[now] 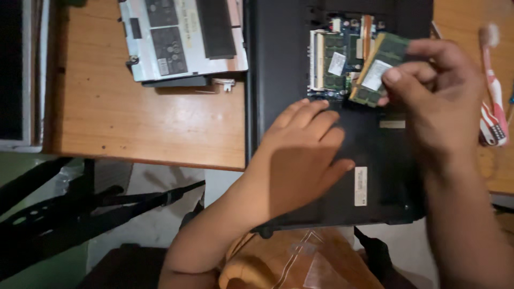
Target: The person removes a RAM stick from a laptop, then installs two RAM sticks into the memory slots. The person handles the RAM sticks and the laptop by hand.
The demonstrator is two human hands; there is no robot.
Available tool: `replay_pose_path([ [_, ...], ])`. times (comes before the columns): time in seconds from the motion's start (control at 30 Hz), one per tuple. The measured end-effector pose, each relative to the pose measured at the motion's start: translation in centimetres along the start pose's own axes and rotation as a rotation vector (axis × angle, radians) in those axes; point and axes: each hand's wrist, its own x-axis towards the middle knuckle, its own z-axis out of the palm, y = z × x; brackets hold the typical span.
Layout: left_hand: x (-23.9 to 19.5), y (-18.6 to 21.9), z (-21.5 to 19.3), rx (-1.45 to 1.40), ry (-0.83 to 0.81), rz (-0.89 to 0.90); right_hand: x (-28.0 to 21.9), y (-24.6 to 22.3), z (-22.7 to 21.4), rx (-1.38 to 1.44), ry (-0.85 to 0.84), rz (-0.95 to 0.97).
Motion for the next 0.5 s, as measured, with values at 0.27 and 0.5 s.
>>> replay_pose_path([
  [0.27,-0.5,-0.3,0.7,-0.068,0.064,0.017,3.7,-1.1,3.1,-0.332,-0.223,0.115],
  [0.5,-0.9,-0.5,1.2,-0.071,0.115,0.047,4.6,-1.8,3.8,-0.454,-0.268,0.226],
])
